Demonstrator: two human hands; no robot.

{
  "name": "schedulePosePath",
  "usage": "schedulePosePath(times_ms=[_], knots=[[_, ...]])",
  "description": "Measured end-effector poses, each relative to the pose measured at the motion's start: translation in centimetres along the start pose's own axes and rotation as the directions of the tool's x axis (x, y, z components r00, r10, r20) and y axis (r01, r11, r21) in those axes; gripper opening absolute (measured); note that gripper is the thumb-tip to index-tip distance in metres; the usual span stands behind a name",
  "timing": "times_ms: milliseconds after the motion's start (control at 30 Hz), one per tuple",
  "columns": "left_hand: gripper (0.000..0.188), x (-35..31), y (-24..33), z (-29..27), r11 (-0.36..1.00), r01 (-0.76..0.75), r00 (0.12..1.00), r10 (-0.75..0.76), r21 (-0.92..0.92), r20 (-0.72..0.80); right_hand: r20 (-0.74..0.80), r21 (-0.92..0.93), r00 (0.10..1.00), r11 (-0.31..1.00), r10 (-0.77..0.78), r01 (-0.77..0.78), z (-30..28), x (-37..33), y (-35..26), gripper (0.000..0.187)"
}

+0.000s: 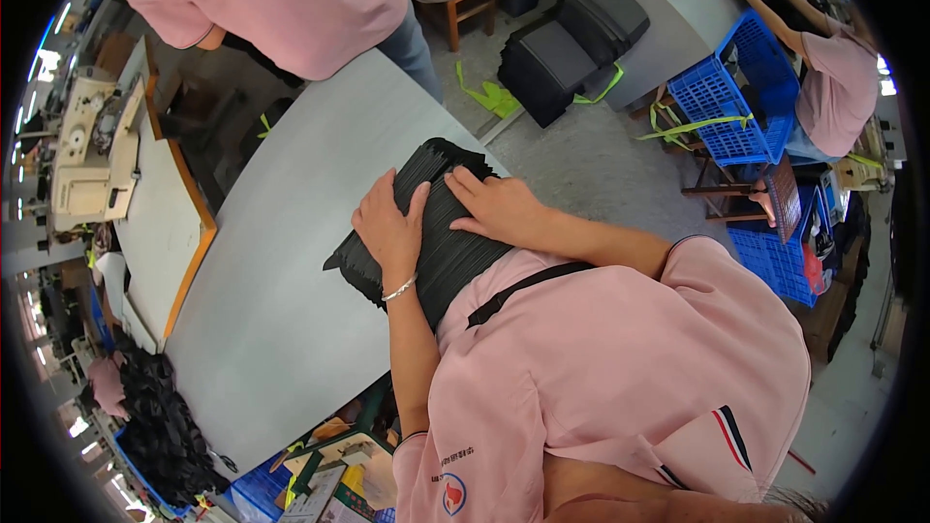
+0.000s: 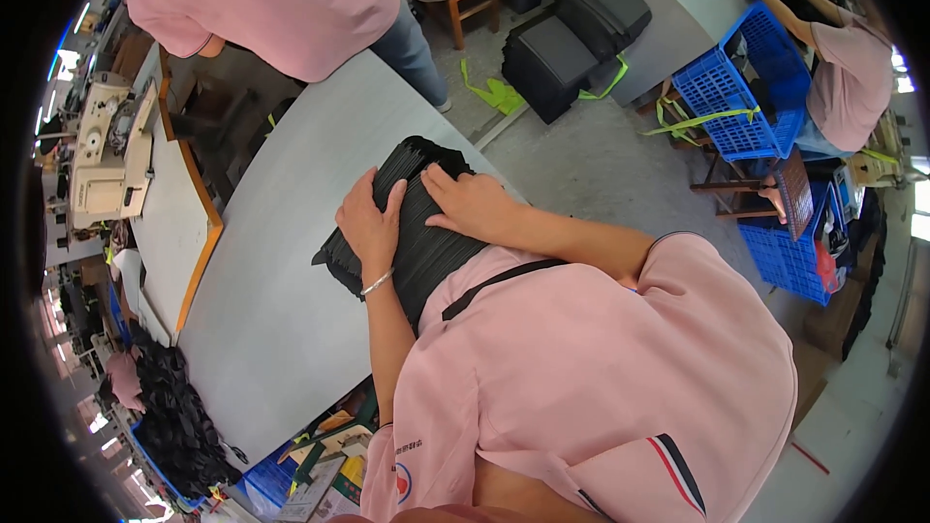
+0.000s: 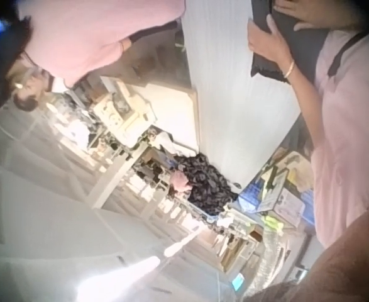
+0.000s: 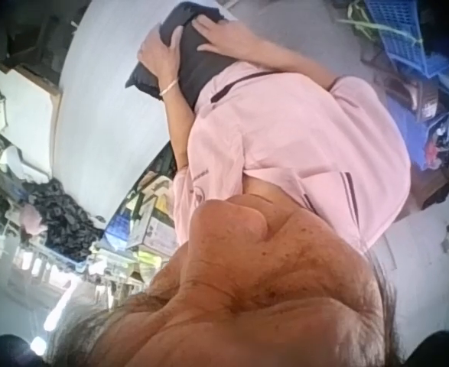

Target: Remove yellow ties from black material pieces, stack them neatly, and prepare them for a colleague.

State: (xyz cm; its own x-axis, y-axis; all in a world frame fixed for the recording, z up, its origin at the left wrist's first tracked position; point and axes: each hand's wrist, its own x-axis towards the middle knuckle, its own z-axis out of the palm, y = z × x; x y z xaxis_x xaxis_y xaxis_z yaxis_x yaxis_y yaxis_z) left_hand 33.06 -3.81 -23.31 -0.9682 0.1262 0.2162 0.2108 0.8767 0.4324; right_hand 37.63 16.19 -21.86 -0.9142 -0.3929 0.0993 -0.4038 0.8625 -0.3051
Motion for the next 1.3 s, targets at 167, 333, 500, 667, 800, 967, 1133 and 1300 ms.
schedulePosePath(times_ms=[167,333,500,667,800,967,1133,1300], knots=[[0.054,0.1,0.28,-0.19,1.0,-0.002,1.0,0.002,-0.004,-0.002,-0.022,-0.025,1.0,1.0,0.001,-0.001,0.14,-0.23,-0.08,0.073],[0.053,0.19,0.31,-0.18,1.0,-0.011,1.0,0.012,0.002,-0.01,-0.043,-0.043,0.999,0.999,-0.001,-0.001,0.09,-0.35,-0.05,0.074],[0.052,0.07,0.28,-0.27,1.0,-0.02,0.999,0.02,0.0,-0.027,-0.014,-0.021,1.0,1.0,0.004,-0.004,-0.21,-0.21,-0.18,0.073],[0.052,0.09,0.31,-0.36,1.0,-0.013,1.0,0.013,-0.002,-0.015,-0.002,-0.009,1.0,1.0,0.002,-0.002,-0.26,-0.22,-0.2,0.073],[0.052,0.08,0.25,-0.32,1.0,-0.014,1.0,0.014,0.008,-0.009,0.002,-0.011,1.0,1.0,0.006,-0.006,-0.28,-0.22,-0.21,0.074],[0.052,0.09,0.35,-0.41,1.0,-0.01,1.0,0.01,0.014,-0.002,0.013,-0.026,1.0,1.0,0.011,-0.011,-0.23,-0.2,-0.22,0.075],[0.051,0.11,0.32,-0.36,1.0,-0.005,1.0,0.005,0.011,-0.001,0.014,-0.042,1.0,0.999,0.011,-0.01,-0.28,-0.2,-0.27,0.076],[0.052,0.06,0.27,-0.29,1.0,-0.012,1.0,0.012,0.007,-0.002,0.02,-0.035,1.0,0.999,0.009,-0.008,-0.36,-0.19,-0.25,0.076]])
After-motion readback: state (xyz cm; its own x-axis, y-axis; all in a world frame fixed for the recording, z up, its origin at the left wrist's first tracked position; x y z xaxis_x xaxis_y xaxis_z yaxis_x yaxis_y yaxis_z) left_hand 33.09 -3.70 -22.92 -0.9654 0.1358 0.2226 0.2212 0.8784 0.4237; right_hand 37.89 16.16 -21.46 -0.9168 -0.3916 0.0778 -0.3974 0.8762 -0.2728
